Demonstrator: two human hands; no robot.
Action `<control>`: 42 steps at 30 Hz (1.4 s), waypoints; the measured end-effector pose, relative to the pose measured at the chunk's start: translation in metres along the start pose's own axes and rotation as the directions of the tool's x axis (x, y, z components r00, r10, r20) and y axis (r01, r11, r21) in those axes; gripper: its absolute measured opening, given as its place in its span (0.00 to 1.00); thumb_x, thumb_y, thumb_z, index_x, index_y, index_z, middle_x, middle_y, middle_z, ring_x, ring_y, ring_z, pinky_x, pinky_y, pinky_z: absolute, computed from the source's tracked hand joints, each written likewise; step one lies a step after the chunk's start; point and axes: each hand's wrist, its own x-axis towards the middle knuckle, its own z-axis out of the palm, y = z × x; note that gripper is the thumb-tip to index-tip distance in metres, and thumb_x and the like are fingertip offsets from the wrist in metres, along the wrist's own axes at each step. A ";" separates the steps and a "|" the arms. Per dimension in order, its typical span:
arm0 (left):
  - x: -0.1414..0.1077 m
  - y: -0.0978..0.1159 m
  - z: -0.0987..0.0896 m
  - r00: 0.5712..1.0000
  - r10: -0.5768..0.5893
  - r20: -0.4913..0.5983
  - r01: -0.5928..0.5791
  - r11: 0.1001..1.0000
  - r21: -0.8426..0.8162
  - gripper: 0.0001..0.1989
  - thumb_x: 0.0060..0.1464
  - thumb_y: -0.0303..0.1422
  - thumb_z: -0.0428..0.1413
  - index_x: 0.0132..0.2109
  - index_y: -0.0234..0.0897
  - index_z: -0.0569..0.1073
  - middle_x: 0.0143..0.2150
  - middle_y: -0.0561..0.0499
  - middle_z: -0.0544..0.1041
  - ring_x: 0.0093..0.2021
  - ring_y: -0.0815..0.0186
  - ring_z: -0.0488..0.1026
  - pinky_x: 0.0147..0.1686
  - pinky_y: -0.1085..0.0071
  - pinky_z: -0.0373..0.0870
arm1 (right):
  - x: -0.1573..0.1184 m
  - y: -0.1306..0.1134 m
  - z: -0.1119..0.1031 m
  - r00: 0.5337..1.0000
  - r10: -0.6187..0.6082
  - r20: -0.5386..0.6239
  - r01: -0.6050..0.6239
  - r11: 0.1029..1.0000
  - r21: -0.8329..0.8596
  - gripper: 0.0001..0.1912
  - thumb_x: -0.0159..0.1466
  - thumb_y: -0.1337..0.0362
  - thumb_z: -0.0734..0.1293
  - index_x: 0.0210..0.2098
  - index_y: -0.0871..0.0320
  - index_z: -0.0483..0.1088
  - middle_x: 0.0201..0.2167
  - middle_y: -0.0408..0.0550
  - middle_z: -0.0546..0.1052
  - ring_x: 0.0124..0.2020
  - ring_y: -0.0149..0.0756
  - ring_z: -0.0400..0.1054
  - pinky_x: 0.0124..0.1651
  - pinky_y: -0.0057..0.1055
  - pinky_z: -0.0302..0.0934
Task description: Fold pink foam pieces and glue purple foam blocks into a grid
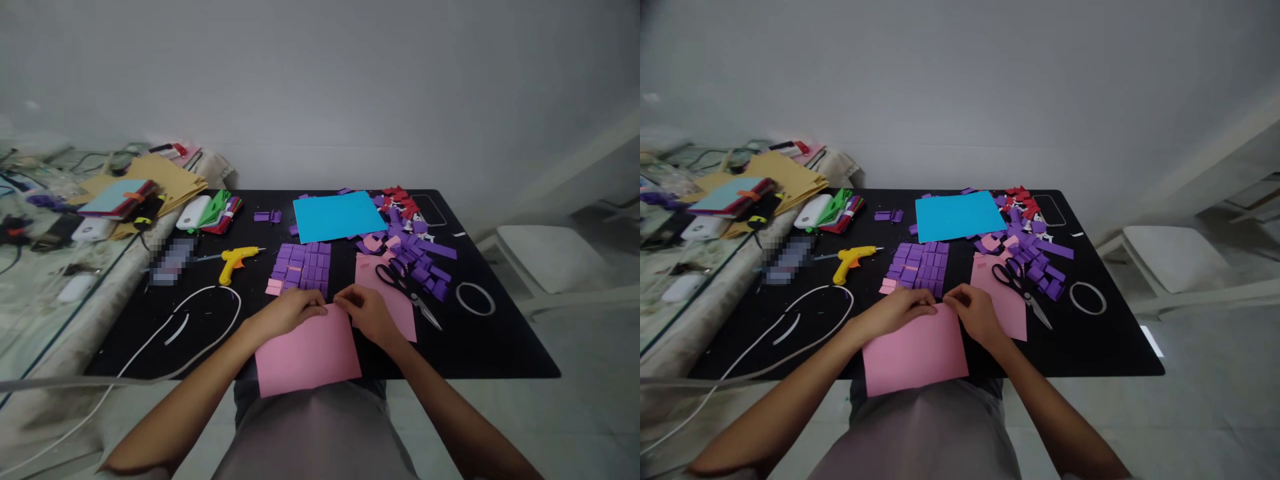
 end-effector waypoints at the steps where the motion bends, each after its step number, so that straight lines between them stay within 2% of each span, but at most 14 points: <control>1: -0.004 -0.002 0.003 1.000 -0.007 -0.019 0.007 1.000 0.026 0.11 0.70 0.36 0.54 0.46 0.38 0.79 0.41 0.49 0.83 0.40 0.61 0.79 0.39 0.70 0.68 | -0.001 0.005 -0.002 1.000 0.008 -0.027 -0.009 0.999 -0.036 0.07 0.62 0.60 0.71 0.34 0.57 0.79 0.32 0.48 0.83 0.36 0.42 0.77 0.43 0.39 0.70; 4: -0.023 -0.011 0.020 0.986 0.036 -0.161 -0.003 0.980 0.200 0.10 0.70 0.31 0.52 0.49 0.37 0.79 0.46 0.45 0.82 0.46 0.57 0.80 0.46 0.63 0.74 | -0.006 0.018 -0.003 0.995 -0.035 -0.093 0.018 0.984 -0.178 0.06 0.64 0.63 0.69 0.36 0.56 0.79 0.34 0.50 0.83 0.38 0.45 0.77 0.47 0.44 0.72; 6: -0.037 -0.017 0.037 0.931 0.125 -0.342 0.004 0.936 0.353 0.13 0.69 0.26 0.52 0.54 0.36 0.77 0.53 0.40 0.80 0.53 0.53 0.78 0.54 0.54 0.74 | -0.013 0.024 0.002 0.977 -0.155 -0.149 0.105 0.949 -0.296 0.07 0.65 0.65 0.69 0.40 0.57 0.80 0.41 0.55 0.83 0.46 0.49 0.77 0.53 0.50 0.72; 8: -0.052 -0.020 0.056 0.878 0.241 -0.413 -0.037 0.895 0.444 0.17 0.67 0.24 0.52 0.59 0.37 0.75 0.58 0.39 0.79 0.59 0.51 0.76 0.58 0.50 0.74 | -0.025 0.026 0.011 0.931 -0.323 -0.172 0.232 0.885 -0.402 0.10 0.67 0.67 0.68 0.46 0.58 0.79 0.52 0.60 0.81 0.57 0.52 0.73 0.61 0.54 0.68; 13: -0.081 -0.022 0.079 0.904 0.311 -0.294 -0.104 0.826 0.553 0.28 0.67 0.21 0.50 0.71 0.37 0.65 0.71 0.40 0.70 0.72 0.52 0.65 0.69 0.45 0.65 | -0.069 0.030 0.032 0.845 -0.496 0.199 0.528 0.717 -0.455 0.13 0.72 0.68 0.64 0.53 0.59 0.75 0.60 0.60 0.77 0.65 0.49 0.69 0.67 0.52 0.66; 17: -0.104 -0.026 0.081 0.899 0.368 -0.237 -0.192 0.818 0.542 0.22 0.69 0.25 0.51 0.67 0.37 0.70 0.70 0.42 0.72 0.71 0.54 0.67 0.69 0.48 0.67 | -0.097 0.041 0.032 0.770 -0.515 0.376 0.637 0.633 -0.439 0.17 0.70 0.62 0.70 0.56 0.62 0.74 0.61 0.62 0.76 0.66 0.53 0.67 0.68 0.54 0.66; 21: -0.123 -0.026 0.091 0.835 0.481 -0.267 -0.290 0.797 0.530 0.13 0.68 0.32 0.58 0.57 0.36 0.77 0.56 0.43 0.82 0.59 0.56 0.77 0.63 0.54 0.73 | -0.108 0.050 0.026 0.674 -0.633 0.381 0.736 0.531 -0.421 0.12 0.71 0.69 0.66 0.53 0.61 0.75 0.54 0.58 0.81 0.61 0.49 0.72 0.68 0.52 0.67; 24: -0.130 -0.016 0.085 0.795 0.529 -0.299 -0.316 0.780 0.540 0.09 0.69 0.30 0.56 0.52 0.35 0.79 0.47 0.46 0.85 0.50 0.60 0.81 0.56 0.60 0.76 | -0.105 0.040 0.021 0.640 -0.705 0.305 0.765 0.550 -0.335 0.09 0.71 0.71 0.64 0.48 0.59 0.76 0.45 0.53 0.84 0.51 0.42 0.78 0.66 0.47 0.70; 26: -0.130 -0.006 0.066 0.782 0.539 -0.312 -0.317 0.776 0.545 0.10 0.70 0.27 0.54 0.52 0.35 0.79 0.43 0.47 0.85 0.44 0.62 0.81 0.51 0.65 0.78 | -0.098 0.024 0.014 0.657 -0.717 0.234 0.753 0.606 -0.256 0.08 0.72 0.70 0.66 0.48 0.58 0.76 0.40 0.51 0.84 0.45 0.37 0.80 0.56 0.35 0.76; 28: -0.129 0.005 0.040 0.768 0.538 -0.348 -0.329 0.797 0.507 0.11 0.71 0.26 0.52 0.53 0.35 0.78 0.44 0.47 0.85 0.43 0.65 0.82 0.46 0.70 0.78 | -0.087 0.002 0.004 0.727 -0.672 0.142 0.686 0.705 -0.181 0.10 0.72 0.70 0.67 0.51 0.56 0.76 0.41 0.49 0.85 0.41 0.33 0.81 0.47 0.26 0.76; 30: -0.126 0.015 0.012 0.760 0.521 -0.389 -0.356 0.834 0.421 0.12 0.70 0.26 0.54 0.56 0.37 0.77 0.46 0.46 0.85 0.45 0.64 0.82 0.47 0.70 0.79 | -0.076 -0.021 -0.007 0.805 -0.584 0.098 0.593 0.795 -0.132 0.11 0.72 0.69 0.68 0.52 0.53 0.78 0.43 0.47 0.86 0.41 0.34 0.82 0.47 0.28 0.76; 33: -0.118 0.026 -0.017 0.817 0.379 -0.435 -0.289 0.921 0.260 0.13 0.69 0.30 0.55 0.57 0.46 0.79 0.48 0.50 0.85 0.46 0.62 0.84 0.45 0.68 0.81 | -0.060 -0.047 -0.017 0.937 -0.347 -0.027 0.342 0.933 -0.107 0.12 0.68 0.62 0.73 0.51 0.50 0.81 0.39 0.47 0.86 0.36 0.38 0.81 0.39 0.31 0.76; 38: -0.091 0.010 -0.015 0.876 0.140 -0.462 -0.129 0.990 0.056 0.11 0.67 0.39 0.60 0.51 0.44 0.83 0.45 0.49 0.87 0.39 0.64 0.84 0.37 0.73 0.79 | -0.038 -0.034 -0.013 0.993 -0.112 -0.021 0.112 0.994 -0.003 0.11 0.64 0.57 0.74 0.43 0.52 0.84 0.37 0.48 0.86 0.38 0.43 0.81 0.38 0.35 0.74; 42: -0.077 -0.019 0.002 0.930 0.025 -0.368 -0.058 0.995 -0.079 0.11 0.66 0.38 0.60 0.49 0.42 0.84 0.46 0.49 0.87 0.42 0.64 0.84 0.41 0.72 0.79 | -0.027 -0.002 -0.005 0.995 -0.096 0.033 0.099 0.989 -0.106 0.12 0.63 0.61 0.73 0.46 0.51 0.84 0.37 0.46 0.86 0.34 0.39 0.78 0.38 0.34 0.71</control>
